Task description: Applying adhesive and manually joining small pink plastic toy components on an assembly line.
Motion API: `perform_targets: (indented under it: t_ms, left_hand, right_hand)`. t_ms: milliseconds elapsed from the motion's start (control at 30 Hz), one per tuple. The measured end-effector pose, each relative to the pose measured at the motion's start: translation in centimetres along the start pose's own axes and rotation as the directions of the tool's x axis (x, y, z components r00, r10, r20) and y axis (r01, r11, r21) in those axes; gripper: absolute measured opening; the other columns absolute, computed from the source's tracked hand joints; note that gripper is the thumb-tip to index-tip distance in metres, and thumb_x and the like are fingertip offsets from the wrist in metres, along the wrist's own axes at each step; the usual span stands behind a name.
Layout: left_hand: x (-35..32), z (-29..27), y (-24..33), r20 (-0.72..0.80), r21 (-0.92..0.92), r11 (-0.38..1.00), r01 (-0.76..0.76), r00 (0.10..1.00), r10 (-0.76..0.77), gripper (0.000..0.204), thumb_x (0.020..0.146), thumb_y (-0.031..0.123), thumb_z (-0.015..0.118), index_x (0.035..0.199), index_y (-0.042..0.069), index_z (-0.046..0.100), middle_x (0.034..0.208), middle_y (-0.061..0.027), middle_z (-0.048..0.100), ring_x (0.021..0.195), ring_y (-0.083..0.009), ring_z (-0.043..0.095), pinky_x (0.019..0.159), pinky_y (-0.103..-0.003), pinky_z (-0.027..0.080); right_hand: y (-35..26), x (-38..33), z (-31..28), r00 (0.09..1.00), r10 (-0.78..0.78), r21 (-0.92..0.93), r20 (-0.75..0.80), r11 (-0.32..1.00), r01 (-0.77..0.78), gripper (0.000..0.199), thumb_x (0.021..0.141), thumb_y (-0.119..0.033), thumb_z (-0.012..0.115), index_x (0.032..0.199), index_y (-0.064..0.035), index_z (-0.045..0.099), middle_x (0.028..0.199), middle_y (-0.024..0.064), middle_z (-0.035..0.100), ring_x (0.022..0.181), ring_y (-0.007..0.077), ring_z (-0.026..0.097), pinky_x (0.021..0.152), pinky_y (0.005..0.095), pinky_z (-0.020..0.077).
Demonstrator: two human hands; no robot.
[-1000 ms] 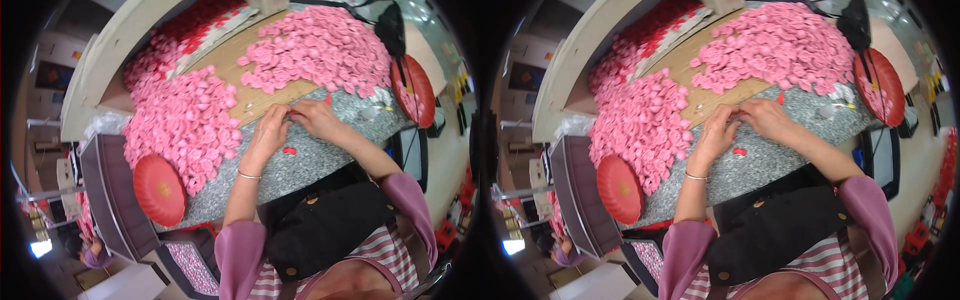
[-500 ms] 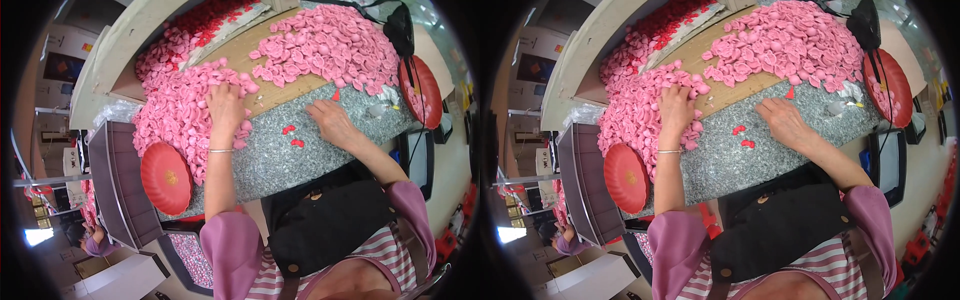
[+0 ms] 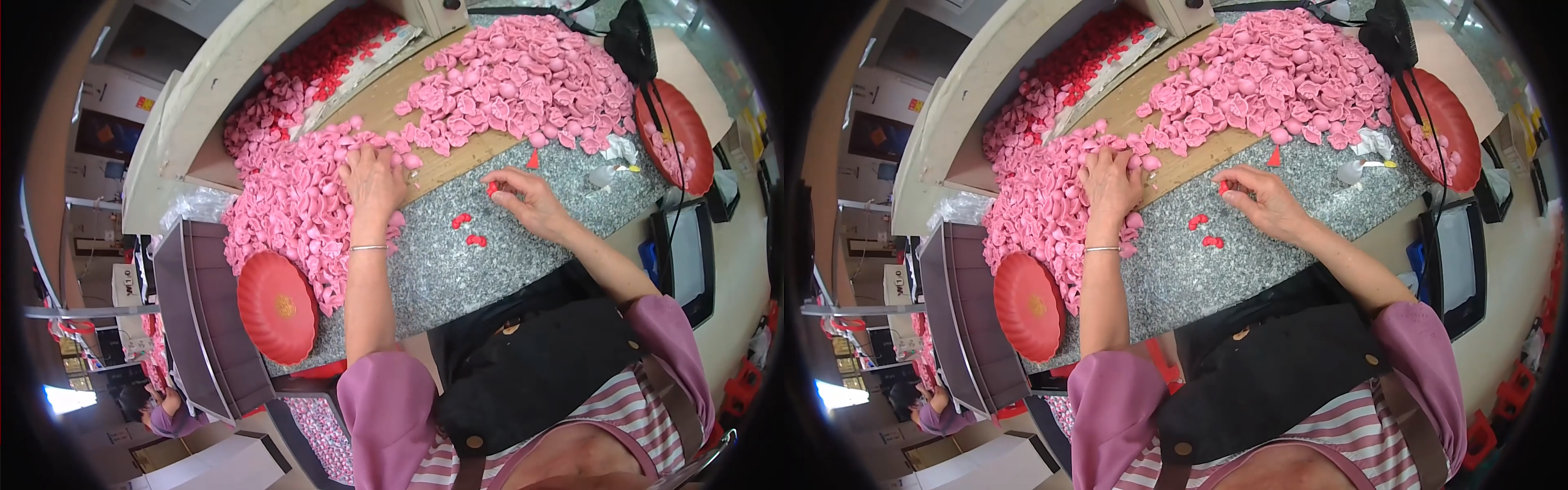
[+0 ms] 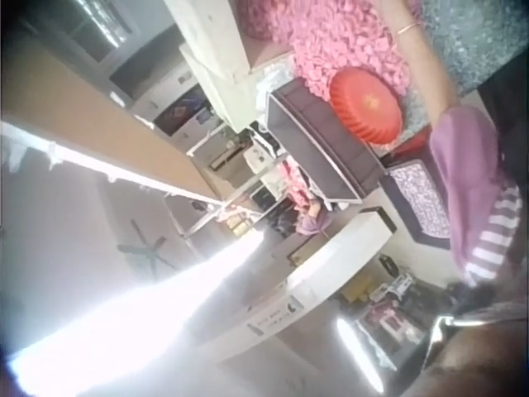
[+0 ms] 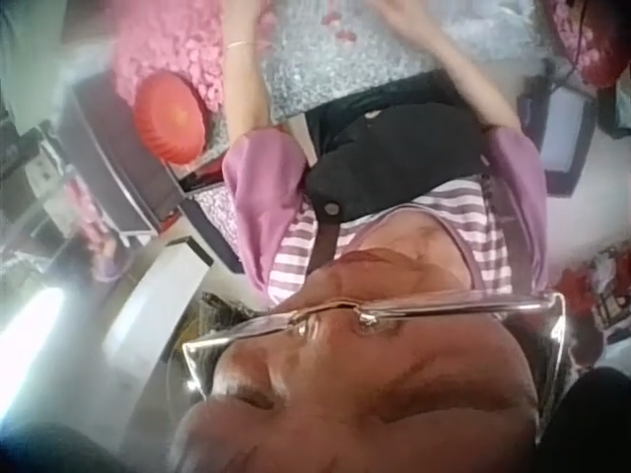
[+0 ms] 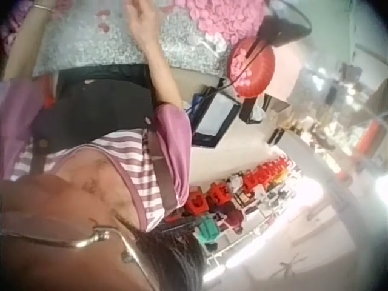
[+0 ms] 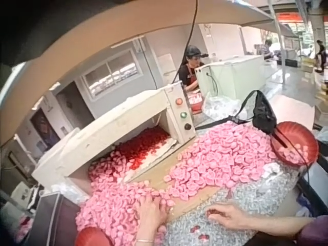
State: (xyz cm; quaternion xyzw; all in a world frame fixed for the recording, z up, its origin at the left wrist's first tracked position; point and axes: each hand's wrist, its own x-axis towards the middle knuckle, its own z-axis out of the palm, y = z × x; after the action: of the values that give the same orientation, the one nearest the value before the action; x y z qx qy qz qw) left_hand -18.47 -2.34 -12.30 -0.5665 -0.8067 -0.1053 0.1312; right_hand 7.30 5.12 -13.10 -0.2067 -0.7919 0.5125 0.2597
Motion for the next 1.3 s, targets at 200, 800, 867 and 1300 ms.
perform_targets:
  t_ms: [200,800,867,1300]
  left_hand:
    - [-0.3,0.3,-1.2,-0.081,0.025,0.986,-0.164,0.983,0.165,0.027,0.076,0.015,0.063,0.100,0.004,0.060,0.102,-0.0105,0.056,0.100,-0.0287,0.047,0.082,-0.044,0.035]
    - [-8.8,-0.8,10.6,0.367,-0.905,-0.306,0.295,0.907,-0.208,0.026,0.093,0.007,0.050,0.118,0.001,0.049,0.090,-0.0065,0.062,0.080,-0.0115,0.061,0.067,-0.023,0.051]
    - [-8.7,-1.4,11.8,0.361,-0.900,-0.334,0.281,0.909,-0.206,0.026,0.091,0.003,0.052,0.116,-0.001,0.051,0.094,-0.0077,0.062,0.081,-0.0120,0.062,0.067,-0.022,0.051]
    - [-9.1,-1.3,10.6,0.369,-0.911,-0.288,0.294,0.893,-0.257,0.020,0.086,-0.004,0.055,0.105,-0.003,0.060,0.086,-0.0073,0.063,0.067,-0.0116,0.063,0.057,-0.022,0.052]
  right_hand:
    - [-0.2,-1.2,0.5,0.998,0.062,0.048,0.004,0.997,-0.062,0.024,0.087,-0.005,0.056,0.111,-0.0035,0.057,0.095,0.0041,0.055,0.081,0.0109,0.052,0.075,0.0249,0.0432]
    - [-1.7,-1.1,3.4,0.958,0.246,0.655,-0.147,0.750,-0.092,0.028,0.094,-0.008,0.048,0.121,-0.0019,0.049,0.101,0.0065,0.059,0.093,0.0122,0.058,0.083,0.0262,0.0484]
    - [-1.7,-1.5,3.4,0.938,0.300,0.668,-0.172,0.736,-0.113,0.028,0.093,-0.007,0.049,0.121,-0.0015,0.049,0.100,0.0058,0.059,0.094,0.0124,0.058,0.086,0.0268,0.0482]
    - [-0.5,-2.2,0.5,0.991,0.129,0.537,-0.040,0.839,-0.088,0.028,0.090,-0.009,0.056,0.117,-0.0021,0.056,0.100,0.0054,0.060,0.092,0.0130,0.057,0.080,0.0265,0.0476]
